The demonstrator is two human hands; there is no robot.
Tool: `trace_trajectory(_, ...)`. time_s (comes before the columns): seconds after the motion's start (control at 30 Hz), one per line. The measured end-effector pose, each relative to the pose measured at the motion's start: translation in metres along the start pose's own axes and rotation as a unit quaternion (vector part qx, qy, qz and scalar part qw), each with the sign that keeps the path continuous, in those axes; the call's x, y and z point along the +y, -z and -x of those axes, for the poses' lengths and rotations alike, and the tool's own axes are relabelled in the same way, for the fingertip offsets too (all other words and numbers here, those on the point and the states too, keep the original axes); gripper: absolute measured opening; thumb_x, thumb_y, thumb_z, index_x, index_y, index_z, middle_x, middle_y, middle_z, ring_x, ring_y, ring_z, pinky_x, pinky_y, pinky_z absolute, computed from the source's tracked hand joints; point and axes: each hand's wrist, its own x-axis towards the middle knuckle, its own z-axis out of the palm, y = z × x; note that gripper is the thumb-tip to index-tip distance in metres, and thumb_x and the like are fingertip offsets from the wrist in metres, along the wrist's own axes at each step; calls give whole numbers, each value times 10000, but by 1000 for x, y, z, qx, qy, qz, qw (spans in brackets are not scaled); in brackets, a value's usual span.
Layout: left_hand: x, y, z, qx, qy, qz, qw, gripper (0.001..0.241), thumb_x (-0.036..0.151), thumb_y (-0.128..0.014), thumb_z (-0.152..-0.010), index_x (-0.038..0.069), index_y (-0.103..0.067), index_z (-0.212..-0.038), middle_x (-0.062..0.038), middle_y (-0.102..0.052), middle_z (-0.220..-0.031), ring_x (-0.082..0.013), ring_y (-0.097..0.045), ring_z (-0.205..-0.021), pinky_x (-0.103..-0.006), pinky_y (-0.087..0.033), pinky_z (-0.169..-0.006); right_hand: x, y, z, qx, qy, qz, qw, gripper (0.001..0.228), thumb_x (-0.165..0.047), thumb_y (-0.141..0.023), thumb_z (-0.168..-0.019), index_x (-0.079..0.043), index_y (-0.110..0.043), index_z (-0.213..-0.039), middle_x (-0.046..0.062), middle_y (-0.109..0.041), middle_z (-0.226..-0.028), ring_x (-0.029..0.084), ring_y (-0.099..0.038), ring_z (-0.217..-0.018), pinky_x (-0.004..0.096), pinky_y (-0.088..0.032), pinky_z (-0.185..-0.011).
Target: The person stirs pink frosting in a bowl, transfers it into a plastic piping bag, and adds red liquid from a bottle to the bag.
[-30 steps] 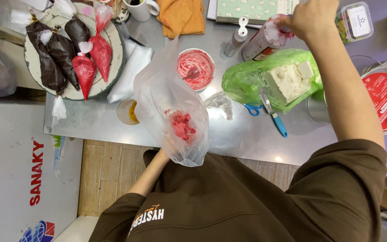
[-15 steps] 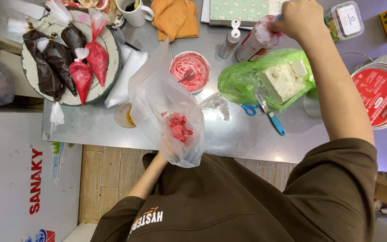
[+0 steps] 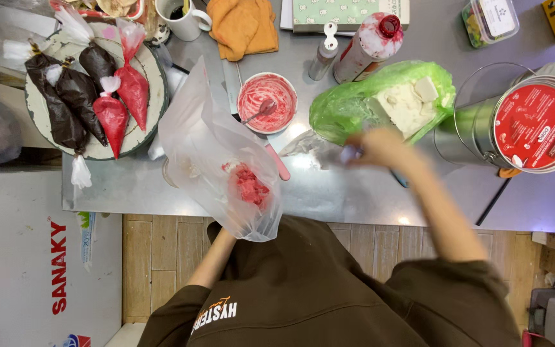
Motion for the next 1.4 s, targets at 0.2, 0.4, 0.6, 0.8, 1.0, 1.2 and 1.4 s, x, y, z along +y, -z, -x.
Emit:
trace_trajectory(0.2,0,-5,-3,-2,-4,-2,1000,621,269,-877,-734,46,-553,-1215,-134,-688,-1086,-255,-696,-965,-394,-568,-843,-47,-134,-32,323,48,-153,933,444,-287,-774,-805,-166,-715,-1229,84,-693,-1100,302,-678,-982,418,-556,-781)
trace_trajectory(0.4,2,5,-1,41,-8,-7,999,624,261,-884,-723,46,-556,-1209,-132,-690,-1080,-254,-697,-958,-393,-569,-838,-40,-166,-25,403,14,-181,897,499,-216,-758,-775,-123,-682,-1259,117,-659,-1139,322,-645,-1043,426,-535,-852)
trace_trajectory(0.6,-4,19,5,103,0,-11,995,627,253,-890,-712,46,-559,-1203,-131,-692,-1073,-253,-699,-951,-392,-571,-833,-36,-181,-34,463,46,-213,859,498,-150,-773,-811,-39,-647,-1280,137,-671,-1204,343,-629,-1086,430,-516,-938)
trace_trajectory(0.8,-6,16,6,127,6,-6,992,631,245,-897,-701,46,-562,-1197,-130,-695,-1067,-252,-701,-944,-392,-573,-828,-58,-161,-77,522,48,-209,826,465,-194,-816,-862,-55,-647,-1273,111,-699,-1221,314,-624,-1056,406,-506,-927)
trace_trajectory(1.0,-8,10,6,136,7,-6,991,634,238,-904,-690,47,-566,-1191,-128,-697,-1060,-251,-703,-937,-391,-575,-823,-73,-136,-101,429,13,-143,892,491,-215,-797,-783,-125,-695,-1256,39,-728,-1172,272,-598,-1037,422,-410,-892)
trace_trajectory(1.2,-6,14,3,133,1,-14,991,638,230,-911,-679,47,-569,-1185,-127,-699,-1054,-250,-705,-930,-390,-576,-817,-47,-126,-81,543,39,-154,825,444,-231,-839,-828,-111,-686,-1227,113,-678,-1303,292,-576,-1216,464,-448,-1022)
trace_trajectory(1.4,-8,12,6,124,0,-16,992,642,222,-918,-668,47,-572,-1179,-126,-701,-1047,-249,-707,-923,-390,-578,-812,54,-71,-118,621,6,-417,664,1087,-115,-968,-850,-12,-209,-1622,214,-318,-1655,345,-347,-1525,469,-303,-1244)
